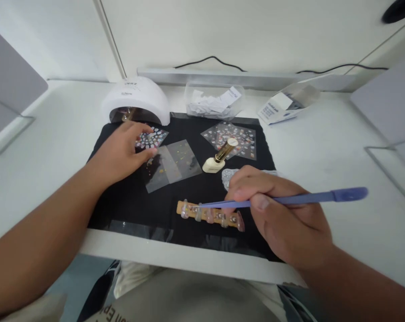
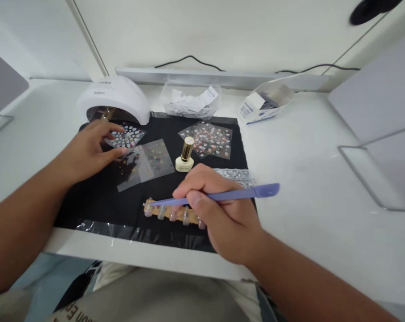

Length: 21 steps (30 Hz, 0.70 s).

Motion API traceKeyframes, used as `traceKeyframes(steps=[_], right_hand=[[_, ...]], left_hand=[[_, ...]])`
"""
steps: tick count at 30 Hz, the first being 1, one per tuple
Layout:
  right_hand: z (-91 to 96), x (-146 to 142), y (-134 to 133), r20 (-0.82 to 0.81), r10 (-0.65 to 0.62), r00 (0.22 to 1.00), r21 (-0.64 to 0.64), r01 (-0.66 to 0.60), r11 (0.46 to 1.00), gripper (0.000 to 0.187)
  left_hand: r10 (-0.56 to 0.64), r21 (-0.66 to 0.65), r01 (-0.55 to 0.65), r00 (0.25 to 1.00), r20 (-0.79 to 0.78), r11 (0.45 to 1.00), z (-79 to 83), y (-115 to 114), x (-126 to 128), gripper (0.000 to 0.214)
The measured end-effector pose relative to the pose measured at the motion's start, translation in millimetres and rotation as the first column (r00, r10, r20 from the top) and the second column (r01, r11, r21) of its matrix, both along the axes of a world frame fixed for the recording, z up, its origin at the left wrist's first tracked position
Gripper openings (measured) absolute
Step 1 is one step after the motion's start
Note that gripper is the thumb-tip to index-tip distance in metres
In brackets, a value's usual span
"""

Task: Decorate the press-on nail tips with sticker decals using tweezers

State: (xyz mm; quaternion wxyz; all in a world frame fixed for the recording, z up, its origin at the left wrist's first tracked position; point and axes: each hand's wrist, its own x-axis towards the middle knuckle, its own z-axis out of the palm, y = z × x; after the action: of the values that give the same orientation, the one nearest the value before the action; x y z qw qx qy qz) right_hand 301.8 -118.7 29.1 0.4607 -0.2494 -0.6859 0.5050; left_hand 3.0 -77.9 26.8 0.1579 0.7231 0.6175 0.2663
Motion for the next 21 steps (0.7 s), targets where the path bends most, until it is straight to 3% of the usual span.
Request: traceKeyframes(steps=[3,6,8,10,13,21], right_hand=[[-2.7,-2,8,0.053,0.034,0.998,-0.017,-0.033,0.999,0.02],[-2.3,-4,12,0.093,0.032,0.995,-0.066,-0.026,0.997,0.02],[-2.3,-5,13,0.102,0.032,0.994,-0.125,-0.019,0.992,0.02],[-3.0,-6,14,0.086,0.051,0.995,-0.192,-0.033,0.981,0.019],[-4.1,-9,15,0.059,0.069,0.996,-0.236,-0.054,0.97,0.017],[-1.1,-6,18,0.18,0.079,0.98,-0.168,-0.049,0.985,0.02]], left_hand=[[-0.205,0.114,0.205,0.979,-0.013,0.972,13.7,-13,0,0.03],[-0.5,-0.022,0.502,0.864,0.059,0.865,21.4,-28,11,0.017],[-0.578,-0.105,0.583,0.812,0.076,0.806,21.0,-37,22,0.024],[-0.62,-0.165,0.617,0.783,0.04,0.769,17.4,-43,32,0.029],[-0.633,-0.173,0.621,0.774,-0.013,0.764,10.2,-48,41,0.026],[-0.619,-0.129,0.614,0.785,0.0,0.778,0.3,-48,48,0.012]])
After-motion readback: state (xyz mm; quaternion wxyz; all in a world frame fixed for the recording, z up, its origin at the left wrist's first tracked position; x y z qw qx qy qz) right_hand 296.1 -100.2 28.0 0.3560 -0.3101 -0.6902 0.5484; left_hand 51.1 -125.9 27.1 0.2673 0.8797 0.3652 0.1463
